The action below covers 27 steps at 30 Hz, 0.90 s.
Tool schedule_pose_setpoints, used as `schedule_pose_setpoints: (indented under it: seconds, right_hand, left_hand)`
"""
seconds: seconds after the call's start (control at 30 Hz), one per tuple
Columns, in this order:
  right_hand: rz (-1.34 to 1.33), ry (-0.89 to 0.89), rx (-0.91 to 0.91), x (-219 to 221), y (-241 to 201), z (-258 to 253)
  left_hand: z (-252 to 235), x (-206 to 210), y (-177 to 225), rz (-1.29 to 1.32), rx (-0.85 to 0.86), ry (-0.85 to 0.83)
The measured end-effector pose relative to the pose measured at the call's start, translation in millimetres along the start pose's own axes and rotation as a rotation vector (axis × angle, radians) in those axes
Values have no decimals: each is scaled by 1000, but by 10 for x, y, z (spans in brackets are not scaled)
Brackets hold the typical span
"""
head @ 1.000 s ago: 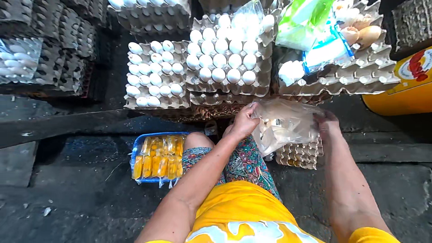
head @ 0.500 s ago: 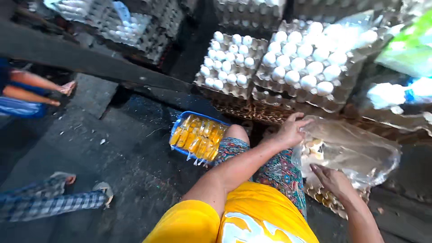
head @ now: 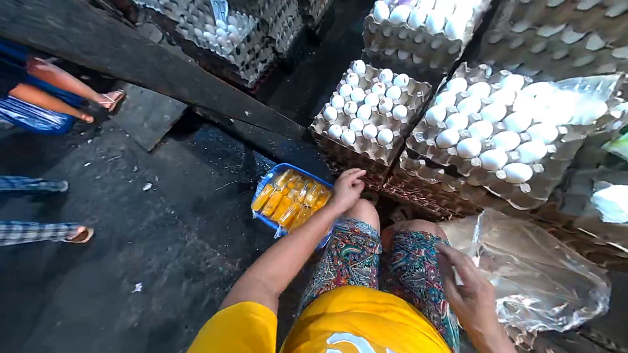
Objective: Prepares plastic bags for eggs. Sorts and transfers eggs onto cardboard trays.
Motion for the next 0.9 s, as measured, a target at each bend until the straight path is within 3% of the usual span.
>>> schedule_pose_setpoints:
  seconds: [0.17, 0.3, 0.53, 0.7, 0.9]
  right_hand:
    - [38, -217, -143, 366, -206, -362]
    - [53, -125, -124, 106, -115, -676]
    - [551, 345, 42, -1344, 222, -1008]
    - [670, 365, 334, -2339, 695, -1121]
    - [609, 311, 372, -2469, 721, -1145]
  left_hand:
    - [-245, -698, 180, -86, 57, 121]
    - [-360, -921, 226, -95, 102, 192]
    - [-135, -440, -36, -37, 33, 87]
    - [158, -143, -251, -70, -18, -30]
    - [553, 71, -255, -155, 147, 44]
Point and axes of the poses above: each hand's wrist, its own z-axis away from the middle knuckle, its own x-axis out of the palm, y = z × x, the point moved 5 cm from there along -z, towards the middle knuckle, and after that the axes turned 11 degrees about z, right-handed, at the moved point
